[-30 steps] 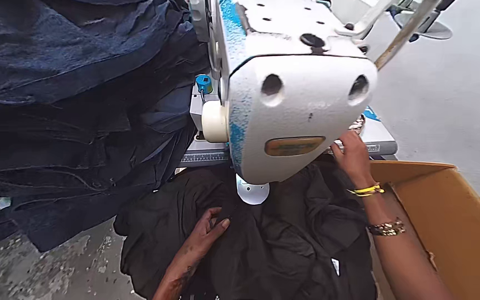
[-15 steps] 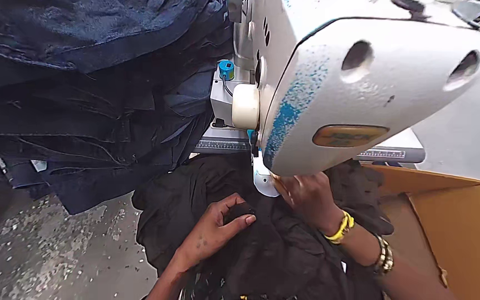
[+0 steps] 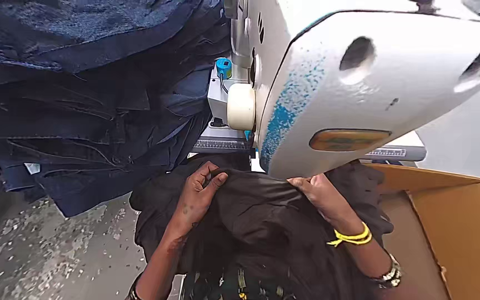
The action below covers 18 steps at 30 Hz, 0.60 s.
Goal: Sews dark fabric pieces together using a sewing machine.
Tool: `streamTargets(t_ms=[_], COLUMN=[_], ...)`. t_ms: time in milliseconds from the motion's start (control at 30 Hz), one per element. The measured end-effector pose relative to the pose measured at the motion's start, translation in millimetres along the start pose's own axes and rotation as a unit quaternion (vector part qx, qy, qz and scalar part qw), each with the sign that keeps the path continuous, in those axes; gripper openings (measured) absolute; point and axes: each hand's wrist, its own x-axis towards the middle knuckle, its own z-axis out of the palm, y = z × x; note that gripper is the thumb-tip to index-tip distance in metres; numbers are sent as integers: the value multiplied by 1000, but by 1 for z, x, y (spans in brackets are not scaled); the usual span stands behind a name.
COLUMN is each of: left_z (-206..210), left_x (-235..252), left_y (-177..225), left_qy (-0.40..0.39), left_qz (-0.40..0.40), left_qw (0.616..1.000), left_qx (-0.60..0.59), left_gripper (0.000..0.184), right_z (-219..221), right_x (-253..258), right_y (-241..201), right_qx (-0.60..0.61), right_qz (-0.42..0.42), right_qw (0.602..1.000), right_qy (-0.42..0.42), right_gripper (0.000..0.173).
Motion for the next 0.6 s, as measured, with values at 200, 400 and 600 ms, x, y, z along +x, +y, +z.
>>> streamTargets(t_ms=[200,400,600], left_z=[0,3,5], left_x=[6,5,0], left_y=[8,4,-5], left_qy=[29,29,33], left_qz=[-35,-46,-36], left_qw=[999,999,999], left_qx=[-7,-7,2], left_gripper=[7,3,6], right_z=[3,-13,-78], right_x=[15,18,49], right_y=[-6,-3,19], right_qx=[-96,-248,-555], right_qz=[-25,-64,-114], right_qw=[993,964,798], right_qy=[60,76,206], right_gripper=[9,16,27])
